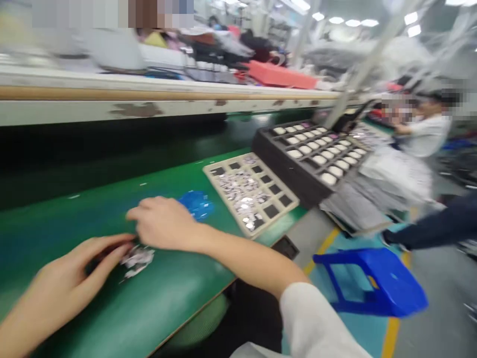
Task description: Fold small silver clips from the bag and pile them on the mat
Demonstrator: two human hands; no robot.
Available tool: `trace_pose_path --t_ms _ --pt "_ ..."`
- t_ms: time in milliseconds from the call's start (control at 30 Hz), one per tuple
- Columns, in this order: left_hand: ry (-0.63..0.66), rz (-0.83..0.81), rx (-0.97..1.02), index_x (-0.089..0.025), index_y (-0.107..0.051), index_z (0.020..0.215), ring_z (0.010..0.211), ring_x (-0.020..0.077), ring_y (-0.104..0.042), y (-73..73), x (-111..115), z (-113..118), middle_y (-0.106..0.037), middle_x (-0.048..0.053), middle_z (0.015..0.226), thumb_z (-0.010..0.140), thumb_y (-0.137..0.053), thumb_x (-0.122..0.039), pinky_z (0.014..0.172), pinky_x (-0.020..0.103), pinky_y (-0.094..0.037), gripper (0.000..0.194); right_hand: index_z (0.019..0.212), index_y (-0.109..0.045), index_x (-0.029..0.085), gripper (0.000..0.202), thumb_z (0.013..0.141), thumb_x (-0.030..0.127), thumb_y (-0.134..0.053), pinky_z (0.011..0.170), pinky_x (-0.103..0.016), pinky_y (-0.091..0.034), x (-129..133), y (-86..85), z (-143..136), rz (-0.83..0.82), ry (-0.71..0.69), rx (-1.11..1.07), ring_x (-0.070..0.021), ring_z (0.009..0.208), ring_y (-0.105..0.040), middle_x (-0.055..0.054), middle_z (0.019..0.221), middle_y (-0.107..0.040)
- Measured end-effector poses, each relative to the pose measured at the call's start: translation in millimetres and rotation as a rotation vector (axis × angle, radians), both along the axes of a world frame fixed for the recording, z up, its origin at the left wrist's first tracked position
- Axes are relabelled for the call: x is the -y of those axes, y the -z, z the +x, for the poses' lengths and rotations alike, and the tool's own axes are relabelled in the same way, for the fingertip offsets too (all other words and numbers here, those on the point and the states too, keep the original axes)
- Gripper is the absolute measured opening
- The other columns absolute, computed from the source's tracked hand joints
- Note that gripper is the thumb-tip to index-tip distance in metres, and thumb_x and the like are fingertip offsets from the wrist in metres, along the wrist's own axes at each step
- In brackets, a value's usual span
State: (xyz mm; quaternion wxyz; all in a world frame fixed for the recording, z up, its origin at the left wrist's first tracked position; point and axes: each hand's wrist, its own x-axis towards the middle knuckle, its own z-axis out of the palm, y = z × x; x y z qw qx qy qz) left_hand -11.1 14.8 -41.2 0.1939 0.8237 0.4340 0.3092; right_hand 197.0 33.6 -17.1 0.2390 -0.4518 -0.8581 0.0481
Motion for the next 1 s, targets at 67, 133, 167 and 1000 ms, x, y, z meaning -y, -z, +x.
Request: trace_pose_path --t_ms 67,133,167,1000 --pt "-0.044 -0.146 0.015 -0.032 -0.072 0.118 0.095 0.0234 -0.074 -14.8 17 -10 -0.078 0.002 0.110 0.101 -0.053 -0.046 0.084 0.034 -0.057 0.029 0.109 -0.071 0.019 0.030 0.093 0.005 -0.049 0.095 -0.034 -0.051 -1 -1.1 2 -0.047 -0.027 -0.186 -0.0219 0.107 -0.065 -0.007 0.109 -0.072" --pt "-0.093 -0.233 0.114 -0.027 -0.073 0.117 0.094 0.0232 -0.074 -23.5 19 -9 -0.079 0.003 0.105 0.103 -0.051 -0.042 0.091 0.037 -0.057 0.030 0.110 -0.070 0.020 0.034 0.094 0.002 -0.046 0.092 -0.032 -0.052 -5 -1.8 4 -0.113 -0.061 -0.350 -0.0192 0.101 -0.067 -0.006 0.107 -0.072" --pt "-0.124 -0.261 0.182 -0.025 -0.073 0.115 0.092 0.0227 -0.074 -25.6 16 -7 -0.079 0.004 0.102 0.103 -0.051 -0.041 0.090 0.037 -0.058 0.029 0.109 -0.071 0.020 0.035 0.095 0.002 -0.045 0.089 -0.031 -0.052 -6 -2.0 5 -0.139 -0.063 -0.401 -0.0184 0.096 -0.069 -0.005 0.105 -0.072" --pt "-0.141 -0.235 0.197 -0.021 -0.076 0.098 0.084 0.0197 -0.067 -29.9 9 -11 -0.073 0.005 0.097 0.089 -0.066 -0.025 0.080 0.036 -0.055 0.013 0.107 -0.074 0.018 0.014 0.097 0.015 -0.064 0.088 -0.038 -0.049 5 -4.1 -4 -0.220 -0.259 -0.129 -0.0234 0.098 -0.058 -0.007 0.099 -0.067"
